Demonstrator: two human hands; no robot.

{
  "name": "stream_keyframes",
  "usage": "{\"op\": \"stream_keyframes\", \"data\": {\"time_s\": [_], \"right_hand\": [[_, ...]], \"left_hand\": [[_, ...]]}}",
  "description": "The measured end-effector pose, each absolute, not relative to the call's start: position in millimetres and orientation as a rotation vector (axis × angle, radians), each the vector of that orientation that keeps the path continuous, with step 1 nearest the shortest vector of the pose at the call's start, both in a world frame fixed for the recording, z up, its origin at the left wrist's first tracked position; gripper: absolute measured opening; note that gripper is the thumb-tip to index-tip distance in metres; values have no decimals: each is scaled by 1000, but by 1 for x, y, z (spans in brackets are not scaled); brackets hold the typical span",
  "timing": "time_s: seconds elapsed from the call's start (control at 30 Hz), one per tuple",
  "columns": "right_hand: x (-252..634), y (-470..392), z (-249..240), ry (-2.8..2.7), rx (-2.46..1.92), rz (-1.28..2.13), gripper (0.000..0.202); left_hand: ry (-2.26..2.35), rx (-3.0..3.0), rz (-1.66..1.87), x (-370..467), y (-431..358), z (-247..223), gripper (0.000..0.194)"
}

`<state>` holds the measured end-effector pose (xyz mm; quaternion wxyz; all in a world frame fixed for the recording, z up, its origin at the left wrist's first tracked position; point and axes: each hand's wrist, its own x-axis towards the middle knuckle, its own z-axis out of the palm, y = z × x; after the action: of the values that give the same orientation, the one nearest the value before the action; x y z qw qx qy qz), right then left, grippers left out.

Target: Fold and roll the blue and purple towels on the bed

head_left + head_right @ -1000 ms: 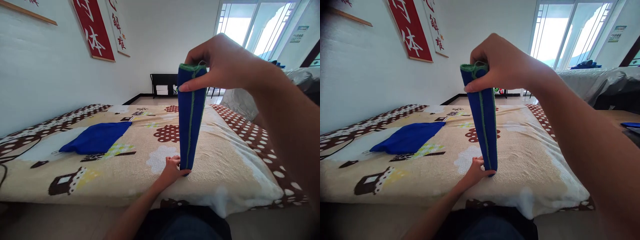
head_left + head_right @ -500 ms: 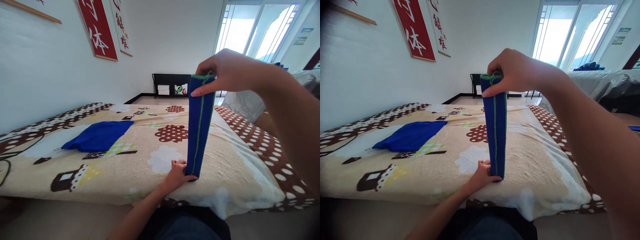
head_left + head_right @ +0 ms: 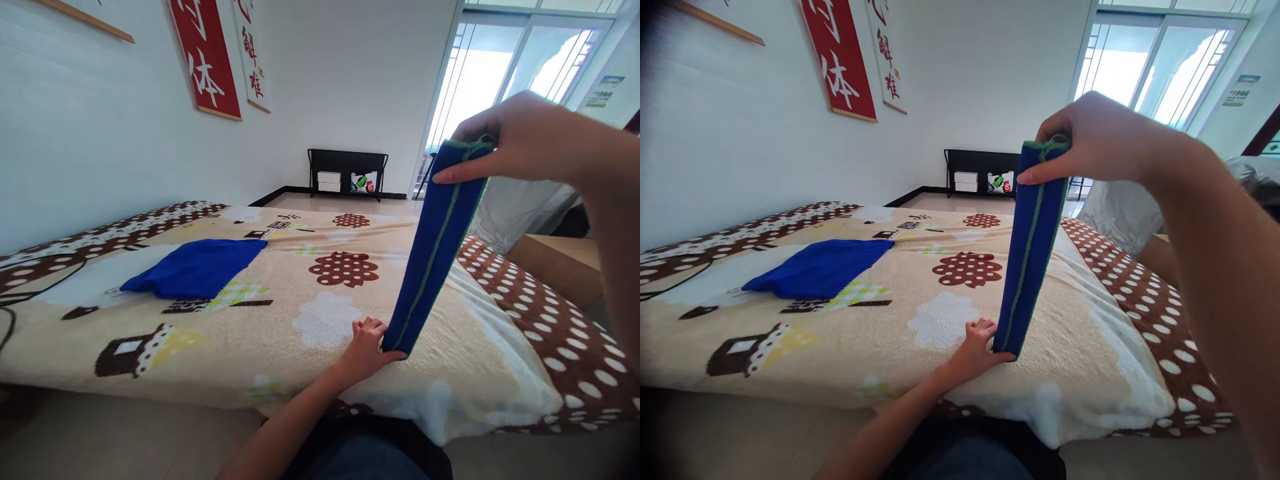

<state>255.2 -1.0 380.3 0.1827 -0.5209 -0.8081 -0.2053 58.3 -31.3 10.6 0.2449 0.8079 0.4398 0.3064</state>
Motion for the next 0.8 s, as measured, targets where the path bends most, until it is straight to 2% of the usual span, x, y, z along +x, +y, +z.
{"op": "stream_keyframes", "data": {"time_s": [0.17, 0.53, 0.67, 0.8], "right_hand": [[251, 5, 364, -2359, -1395, -347, 75], [294, 19, 386, -2084, -1799, -739, 88], [334, 77, 388, -2143, -1983, -584, 98], [367, 155, 386, -2189, -2104, -509, 110]], "left_hand": [[1198, 2313, 763, 57, -36, 9, 40], [1197, 2255, 805, 52, -37, 11, 59], [1198, 2195, 785, 50, -36, 14, 49], [1173, 2155, 779, 49, -34, 17, 28]]}}
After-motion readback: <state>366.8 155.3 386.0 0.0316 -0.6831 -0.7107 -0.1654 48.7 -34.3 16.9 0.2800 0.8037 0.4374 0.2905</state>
